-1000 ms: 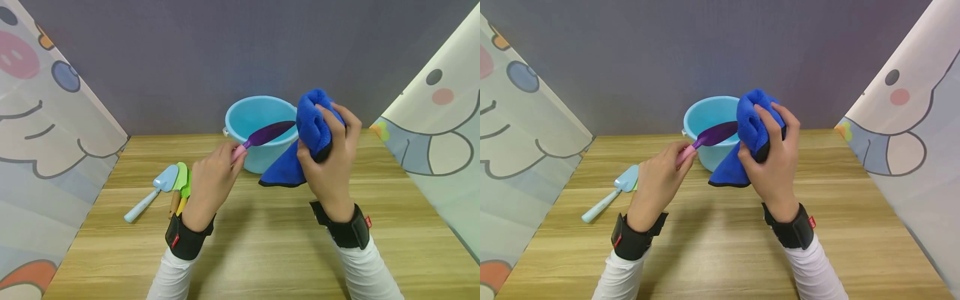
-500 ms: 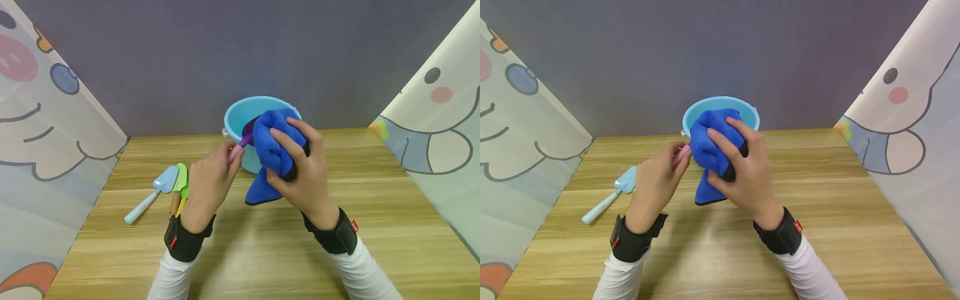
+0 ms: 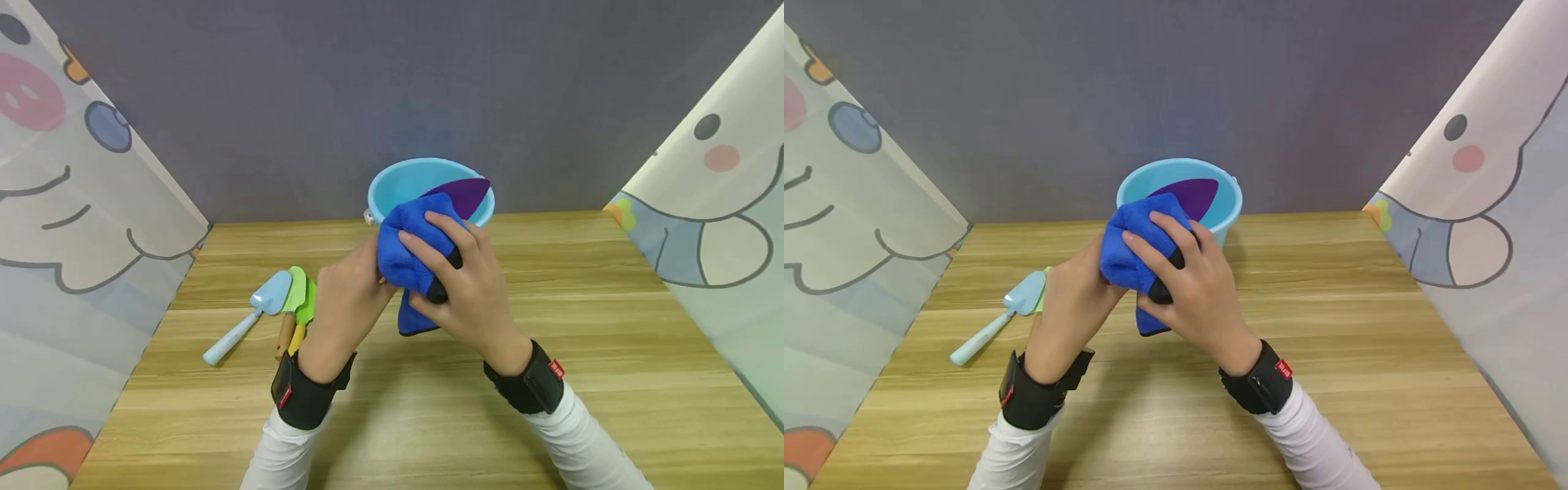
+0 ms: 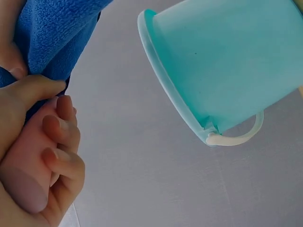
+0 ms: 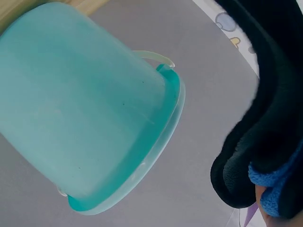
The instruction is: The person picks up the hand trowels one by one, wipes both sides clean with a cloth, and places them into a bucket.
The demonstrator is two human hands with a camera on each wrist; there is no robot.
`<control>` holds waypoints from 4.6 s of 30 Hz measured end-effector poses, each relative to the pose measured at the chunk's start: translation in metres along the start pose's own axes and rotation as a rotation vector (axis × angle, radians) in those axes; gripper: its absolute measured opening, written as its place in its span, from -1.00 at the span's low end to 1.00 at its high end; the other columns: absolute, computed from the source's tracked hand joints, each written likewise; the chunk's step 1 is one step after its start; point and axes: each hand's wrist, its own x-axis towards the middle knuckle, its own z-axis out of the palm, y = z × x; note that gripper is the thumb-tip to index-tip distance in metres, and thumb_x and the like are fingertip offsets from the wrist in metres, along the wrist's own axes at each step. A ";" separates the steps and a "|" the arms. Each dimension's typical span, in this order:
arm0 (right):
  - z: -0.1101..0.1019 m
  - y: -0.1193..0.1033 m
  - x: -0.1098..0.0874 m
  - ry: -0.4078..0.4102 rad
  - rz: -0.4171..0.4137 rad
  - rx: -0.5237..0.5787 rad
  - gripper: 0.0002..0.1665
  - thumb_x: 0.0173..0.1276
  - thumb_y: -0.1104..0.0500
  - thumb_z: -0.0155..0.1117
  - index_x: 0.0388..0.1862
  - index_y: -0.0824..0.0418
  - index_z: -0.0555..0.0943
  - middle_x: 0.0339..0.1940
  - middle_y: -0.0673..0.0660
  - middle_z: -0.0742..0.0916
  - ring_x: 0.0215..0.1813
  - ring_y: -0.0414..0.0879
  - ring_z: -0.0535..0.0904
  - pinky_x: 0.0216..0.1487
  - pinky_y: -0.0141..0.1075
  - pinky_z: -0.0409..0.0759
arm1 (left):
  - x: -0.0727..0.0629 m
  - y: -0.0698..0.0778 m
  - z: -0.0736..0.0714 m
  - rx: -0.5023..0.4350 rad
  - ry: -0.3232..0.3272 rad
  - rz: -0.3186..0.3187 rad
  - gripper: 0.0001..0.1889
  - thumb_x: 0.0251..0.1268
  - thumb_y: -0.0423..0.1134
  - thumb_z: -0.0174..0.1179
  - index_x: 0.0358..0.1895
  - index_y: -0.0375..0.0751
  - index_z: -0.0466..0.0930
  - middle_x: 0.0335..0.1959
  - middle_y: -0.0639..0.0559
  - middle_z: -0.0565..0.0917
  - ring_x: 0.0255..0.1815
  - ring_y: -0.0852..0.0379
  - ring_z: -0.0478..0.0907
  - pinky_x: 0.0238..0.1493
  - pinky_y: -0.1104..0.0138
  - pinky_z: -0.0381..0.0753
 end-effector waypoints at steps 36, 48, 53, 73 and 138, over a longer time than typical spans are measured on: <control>0.003 0.003 -0.003 0.004 0.049 -0.040 -0.26 0.15 -0.05 0.41 0.35 0.04 0.53 0.38 0.31 0.46 0.30 0.29 0.38 0.24 0.12 0.46 | 0.000 0.005 -0.001 0.063 0.042 0.062 -0.70 0.32 -0.30 0.31 -0.51 -0.16 0.39 -0.71 0.11 0.26 -0.75 0.23 0.09 -0.69 0.39 0.01; 0.001 0.005 -0.002 0.003 0.056 -0.049 -0.27 0.17 -0.05 0.40 0.35 0.03 0.51 0.38 0.31 0.45 0.29 0.28 0.37 0.21 0.12 0.46 | 0.001 0.006 -0.001 0.040 0.034 0.059 -0.70 0.34 -0.30 0.30 -0.52 -0.16 0.39 -0.69 0.14 0.22 -0.73 0.25 0.06 -0.66 0.41 -0.01; 0.001 0.006 -0.002 0.010 0.047 -0.057 -0.28 0.18 -0.04 0.39 0.36 0.04 0.51 0.38 0.33 0.45 0.31 0.28 0.37 0.21 0.13 0.45 | 0.001 0.006 0.000 0.035 0.030 0.059 -0.72 0.34 -0.29 0.31 -0.50 -0.17 0.42 -0.68 0.14 0.23 -0.72 0.26 0.06 -0.66 0.41 -0.01; -0.004 0.009 -0.002 0.003 0.087 -0.079 -0.25 0.17 -0.03 0.47 0.36 -0.01 0.49 0.40 0.30 0.43 0.30 0.33 0.38 0.23 0.19 0.45 | 0.001 0.006 -0.002 0.021 0.023 0.065 -0.81 0.35 -0.27 0.26 -0.41 -0.20 0.49 -0.67 0.14 0.23 -0.72 0.25 0.08 -0.64 0.41 -0.01; -0.010 0.021 -0.003 0.068 0.106 -0.052 -0.21 0.10 0.05 0.59 0.34 0.00 0.52 0.40 0.30 0.37 0.32 0.38 0.24 0.17 0.22 0.27 | 0.002 0.010 -0.001 0.000 0.029 0.085 -0.78 0.40 -0.16 0.29 -0.05 -0.21 0.66 -0.54 0.02 0.67 -0.71 0.15 0.51 -0.71 0.31 0.41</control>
